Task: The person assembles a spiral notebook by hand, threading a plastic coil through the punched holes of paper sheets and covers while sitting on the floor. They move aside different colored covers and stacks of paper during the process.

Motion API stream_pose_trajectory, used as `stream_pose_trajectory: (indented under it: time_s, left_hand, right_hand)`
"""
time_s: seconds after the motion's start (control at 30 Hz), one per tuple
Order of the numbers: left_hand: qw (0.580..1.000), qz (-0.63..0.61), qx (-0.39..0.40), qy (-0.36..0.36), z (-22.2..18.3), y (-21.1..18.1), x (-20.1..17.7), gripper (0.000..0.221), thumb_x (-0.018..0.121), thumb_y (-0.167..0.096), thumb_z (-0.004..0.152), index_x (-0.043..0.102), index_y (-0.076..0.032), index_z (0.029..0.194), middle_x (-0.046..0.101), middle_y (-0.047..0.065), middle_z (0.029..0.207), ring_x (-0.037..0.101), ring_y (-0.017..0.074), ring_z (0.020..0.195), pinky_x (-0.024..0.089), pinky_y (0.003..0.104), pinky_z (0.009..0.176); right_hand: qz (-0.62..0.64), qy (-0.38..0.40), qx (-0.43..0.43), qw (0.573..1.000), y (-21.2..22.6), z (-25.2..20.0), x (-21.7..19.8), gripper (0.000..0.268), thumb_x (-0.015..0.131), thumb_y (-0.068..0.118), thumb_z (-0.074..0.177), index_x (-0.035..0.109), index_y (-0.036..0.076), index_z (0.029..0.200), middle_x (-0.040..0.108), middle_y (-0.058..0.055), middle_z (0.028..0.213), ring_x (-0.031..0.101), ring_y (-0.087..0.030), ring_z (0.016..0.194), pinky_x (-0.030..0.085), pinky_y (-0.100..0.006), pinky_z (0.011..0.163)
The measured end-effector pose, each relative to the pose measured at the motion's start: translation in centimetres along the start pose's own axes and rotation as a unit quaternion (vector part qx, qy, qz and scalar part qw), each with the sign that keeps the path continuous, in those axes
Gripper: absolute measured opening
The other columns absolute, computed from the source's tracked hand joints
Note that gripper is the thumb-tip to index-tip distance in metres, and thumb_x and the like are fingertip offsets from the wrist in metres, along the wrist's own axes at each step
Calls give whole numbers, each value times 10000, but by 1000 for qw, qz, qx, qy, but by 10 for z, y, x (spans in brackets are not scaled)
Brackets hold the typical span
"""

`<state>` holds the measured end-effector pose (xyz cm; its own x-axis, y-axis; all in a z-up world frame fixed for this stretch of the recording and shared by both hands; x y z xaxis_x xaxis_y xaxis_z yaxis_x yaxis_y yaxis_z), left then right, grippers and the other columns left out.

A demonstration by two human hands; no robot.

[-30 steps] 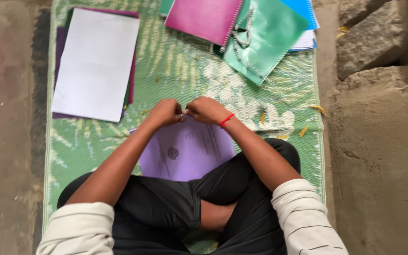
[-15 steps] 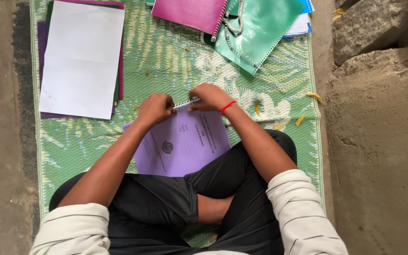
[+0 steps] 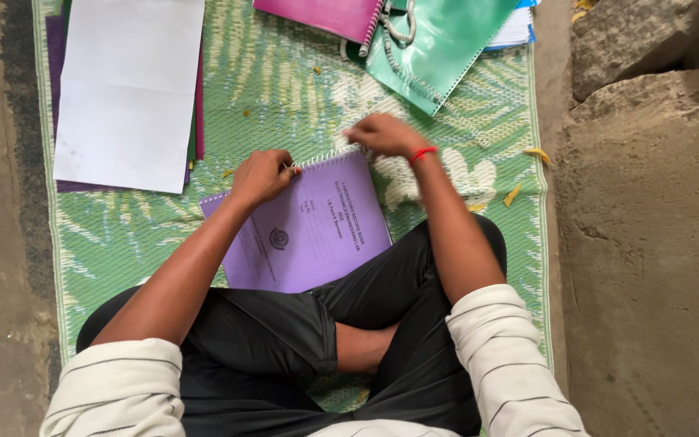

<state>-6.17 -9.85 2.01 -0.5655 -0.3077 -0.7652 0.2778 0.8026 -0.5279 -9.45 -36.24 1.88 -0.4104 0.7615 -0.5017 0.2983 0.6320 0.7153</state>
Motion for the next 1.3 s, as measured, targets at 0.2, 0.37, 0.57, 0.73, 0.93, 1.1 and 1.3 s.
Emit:
stream_pose_trajectory:
  time_s: [0.2,0.37,0.57,0.73,0.93,1.1,1.3]
  left_hand:
    - [997,-29,74,17,14,10,10,315,704,-361,940,791,-79,1050,768,172,942,725,343,870,549,472,777]
    - [994,-61,90,10,12,14,10,312,802,-312,848,774,-44,1005,763,166,885,734,306,800,560,426,726]
    - [988,-118,94,-18,10,10,8,322,891,-200,734,752,-37,975,779,129,881,759,238,791,587,354,717]
    - [987,-134,84,26,15,8,2,376,925,-188,685,742,-35,975,784,138,903,768,224,822,602,345,744]
    - [987,-134,88,26,13,2,-6,158,821,-131,829,784,-55,963,799,110,895,781,199,825,599,342,755]
    - [990,-128,52,-33,0,-7,-15,260,864,-89,736,755,-11,959,786,132,870,778,215,793,608,354,737]
    - [991,-77,112,-15,11,0,-3,435,932,-223,672,751,2,998,753,168,861,740,300,784,581,415,709]
  right_hand:
    - [-33,13,27,999,-11,-21,-23,324,688,340,963,796,43,1035,813,-113,899,717,-188,693,563,-319,618]
    - [2,-41,-123,992,-2,-19,-21,295,840,229,784,790,43,1008,785,-111,901,724,-137,746,562,-306,630]
    - [-2,27,90,996,-2,-25,-12,442,669,457,973,771,28,958,769,-105,824,726,-160,644,544,-313,588]
    - [-6,-7,1,1000,5,-21,-17,332,777,373,878,803,47,936,783,-89,788,746,-153,706,597,-304,652]
    - [-13,-43,-88,995,1,-18,-14,251,854,252,779,803,90,964,803,-55,880,775,-152,823,595,-326,735]
    - [43,5,-42,998,3,-21,-9,237,715,235,878,752,113,1078,783,-45,945,753,-140,860,608,-332,706]
    - [-70,42,65,994,2,-22,-9,371,638,379,1039,758,42,941,795,-107,884,752,-212,816,576,-342,721]
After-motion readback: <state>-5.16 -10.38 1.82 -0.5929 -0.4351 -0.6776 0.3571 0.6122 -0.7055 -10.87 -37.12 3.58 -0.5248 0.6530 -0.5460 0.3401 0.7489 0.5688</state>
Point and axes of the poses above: each hand's wrist, its own z-axis towards the middle knuckle, its own x-axis out of the palm, y = z × x, the point moved 4 cm from there along z, towards the middle knuckle
